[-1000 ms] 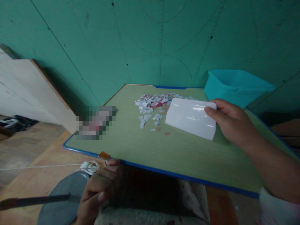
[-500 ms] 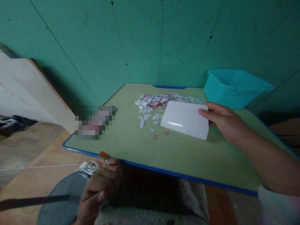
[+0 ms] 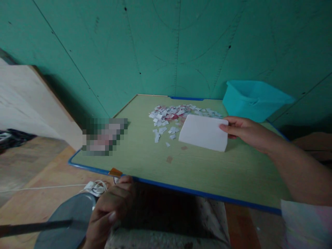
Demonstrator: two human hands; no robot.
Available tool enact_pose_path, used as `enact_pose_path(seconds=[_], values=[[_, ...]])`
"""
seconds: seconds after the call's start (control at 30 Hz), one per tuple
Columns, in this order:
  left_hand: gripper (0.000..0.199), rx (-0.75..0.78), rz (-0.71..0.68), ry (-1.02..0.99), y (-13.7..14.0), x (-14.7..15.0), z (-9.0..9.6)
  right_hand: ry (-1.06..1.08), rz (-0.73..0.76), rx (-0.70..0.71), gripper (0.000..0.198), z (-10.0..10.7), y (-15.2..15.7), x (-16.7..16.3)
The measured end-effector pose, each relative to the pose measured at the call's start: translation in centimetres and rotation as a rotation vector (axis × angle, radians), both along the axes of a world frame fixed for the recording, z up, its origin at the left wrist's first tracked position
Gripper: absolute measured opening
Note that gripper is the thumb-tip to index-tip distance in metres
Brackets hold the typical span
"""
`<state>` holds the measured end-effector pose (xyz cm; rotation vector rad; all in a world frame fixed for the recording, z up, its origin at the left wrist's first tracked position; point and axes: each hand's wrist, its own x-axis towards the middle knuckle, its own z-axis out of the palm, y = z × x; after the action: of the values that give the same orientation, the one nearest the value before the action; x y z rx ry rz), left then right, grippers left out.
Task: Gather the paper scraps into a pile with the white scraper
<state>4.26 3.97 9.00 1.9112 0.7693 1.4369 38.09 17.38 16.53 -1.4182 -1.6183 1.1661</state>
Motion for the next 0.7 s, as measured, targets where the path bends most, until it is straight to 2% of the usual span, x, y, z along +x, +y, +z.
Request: enact_pose_path(seconds=[0.1,0.23,0.33,0.4,0.47,0.7], values=[[0.035,0.042,-0.111,0.029,0.3,0.4,1.0,-0.073,0.124,-0.052,0.024,0.0,-0.5,-0.5],[0.041,-0.086,0.005,-0.120,0.2,1.1,2.1,-0.100,0.332,-0.143,0.027,0.3,-2.0,-2.1],[0.033,-0.094,0.007,-0.193,0.0,0.9,1.4,-0.079,0.289,-0.111,0.030,0.5,-2.6,-2.7],[0.032,-0.090,-0.020,-0.193,-0.1,0.5,0.6,-0.066,0.203,-0.072,0.032,0.5,-2.4,-2.6],[0.033,-0.072,-0.035,-0.169,-0.2,0.2,-0.1,-0.066,0.179,-0.080,0.033,0.3,-2.2,-2.6],[0.025,-0.042,-0.008,-0.243,-0.2,0.6,0.0,-0.086,0.368,-0.216,0.031,-1.1,-3.1,-4.2]])
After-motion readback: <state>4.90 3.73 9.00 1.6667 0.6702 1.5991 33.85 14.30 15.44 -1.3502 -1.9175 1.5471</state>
